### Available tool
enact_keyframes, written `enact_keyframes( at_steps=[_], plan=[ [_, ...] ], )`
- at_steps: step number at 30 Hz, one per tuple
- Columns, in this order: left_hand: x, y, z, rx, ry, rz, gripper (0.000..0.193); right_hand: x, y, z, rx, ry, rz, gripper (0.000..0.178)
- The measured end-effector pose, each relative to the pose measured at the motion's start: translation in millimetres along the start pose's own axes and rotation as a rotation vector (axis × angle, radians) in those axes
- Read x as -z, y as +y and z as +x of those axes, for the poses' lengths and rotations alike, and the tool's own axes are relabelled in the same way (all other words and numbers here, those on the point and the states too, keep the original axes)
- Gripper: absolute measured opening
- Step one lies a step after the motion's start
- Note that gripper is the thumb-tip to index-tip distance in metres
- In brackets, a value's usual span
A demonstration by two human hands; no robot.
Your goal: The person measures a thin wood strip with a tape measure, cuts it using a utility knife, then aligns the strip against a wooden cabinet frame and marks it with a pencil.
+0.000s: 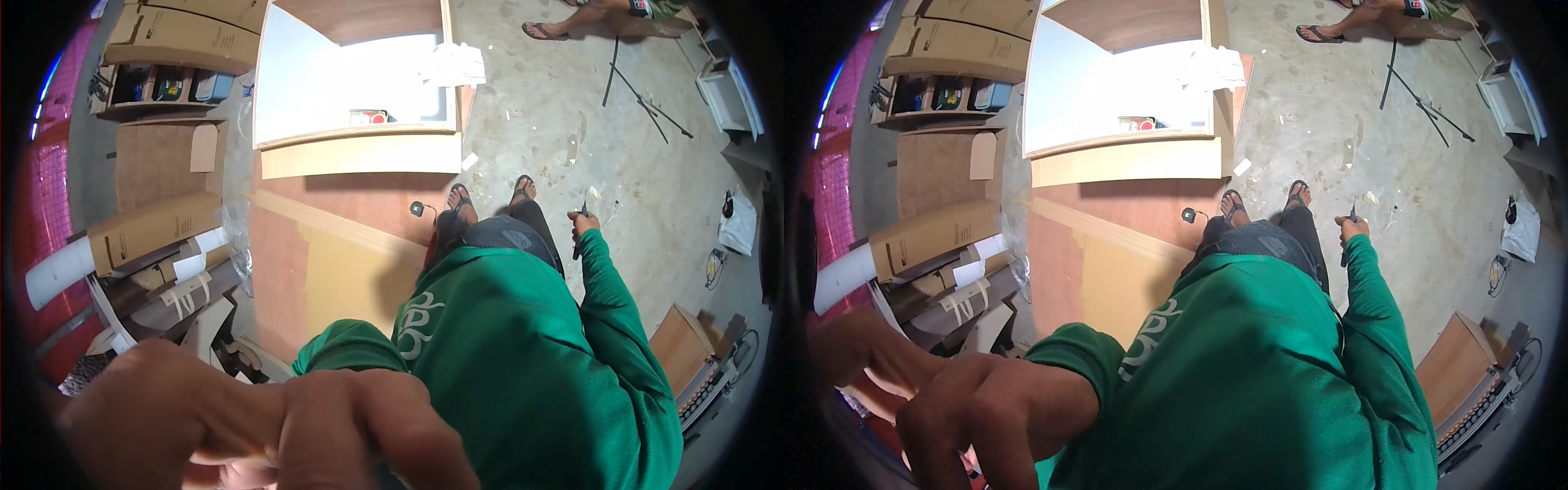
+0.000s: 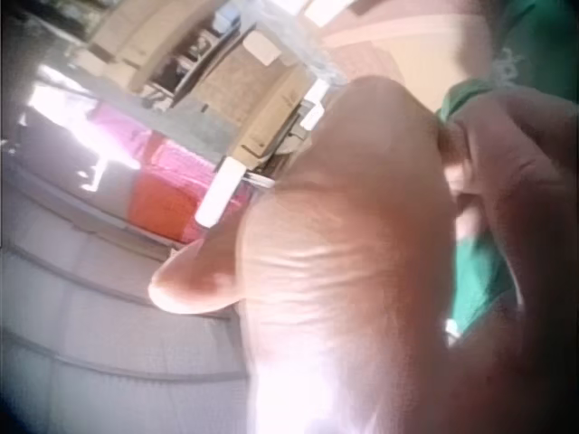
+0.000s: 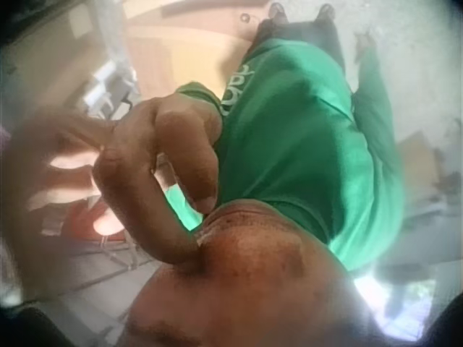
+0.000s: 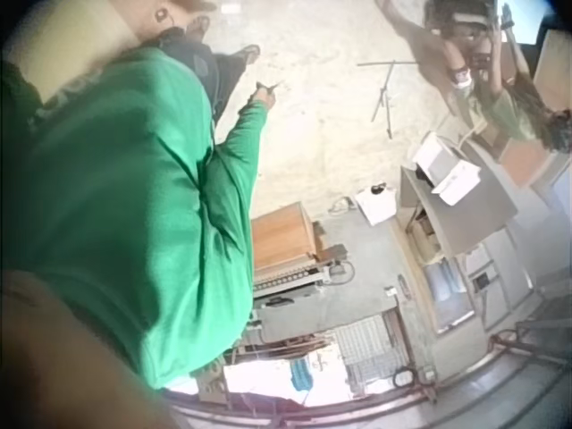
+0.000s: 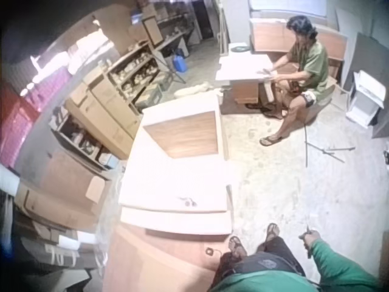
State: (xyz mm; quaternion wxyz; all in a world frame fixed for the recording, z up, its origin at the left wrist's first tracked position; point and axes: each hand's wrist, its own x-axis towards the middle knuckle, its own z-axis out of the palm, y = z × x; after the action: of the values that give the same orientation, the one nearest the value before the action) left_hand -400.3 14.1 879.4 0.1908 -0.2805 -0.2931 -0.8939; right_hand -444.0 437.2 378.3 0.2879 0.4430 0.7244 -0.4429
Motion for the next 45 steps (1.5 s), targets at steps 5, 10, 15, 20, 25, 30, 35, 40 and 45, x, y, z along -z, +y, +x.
enact_keyframes(
  at_steps=[5,10,15,20,25,30,35,40,45],
  plan=[
    [7,-1,11,-0.011,-0.001,0.004,0.079,14,7,5,0.017,0.014,-0.019,0.019],
    [13,0,17,-0.027,0.003,0.005,0.087,20,-7,11,0.021,0.029,-0.017,0.018],
    [14,-7,14,-0.019,0.006,0.022,0.095,12,-28,12,0.050,0.006,-0.015,0.022],
    [22,-10,16,-0.031,0.025,0.032,0.103,-4,-44,5,0.089,-0.033,-0.036,0.027],
    [36,-6,16,-0.054,0.074,0.037,0.111,-19,-50,2,0.095,-0.047,-0.087,0.025],
    [70,1,-8,-0.058,0.279,0.142,0.119,-30,-58,15,0.171,-0.044,-0.188,0.026],
    [122,4,-63,0.209,0.797,0.431,0.088,-35,-66,28,0.178,-0.134,-0.091,0.017],
    [145,0,-105,0.403,0.922,0.655,0.022,-40,-74,21,0.019,-0.204,-0.057,0.018],
    [164,-1,-125,0.342,1.047,0.651,0.021,-53,-104,0,0.105,-0.225,-0.302,0.019]
  ],
)
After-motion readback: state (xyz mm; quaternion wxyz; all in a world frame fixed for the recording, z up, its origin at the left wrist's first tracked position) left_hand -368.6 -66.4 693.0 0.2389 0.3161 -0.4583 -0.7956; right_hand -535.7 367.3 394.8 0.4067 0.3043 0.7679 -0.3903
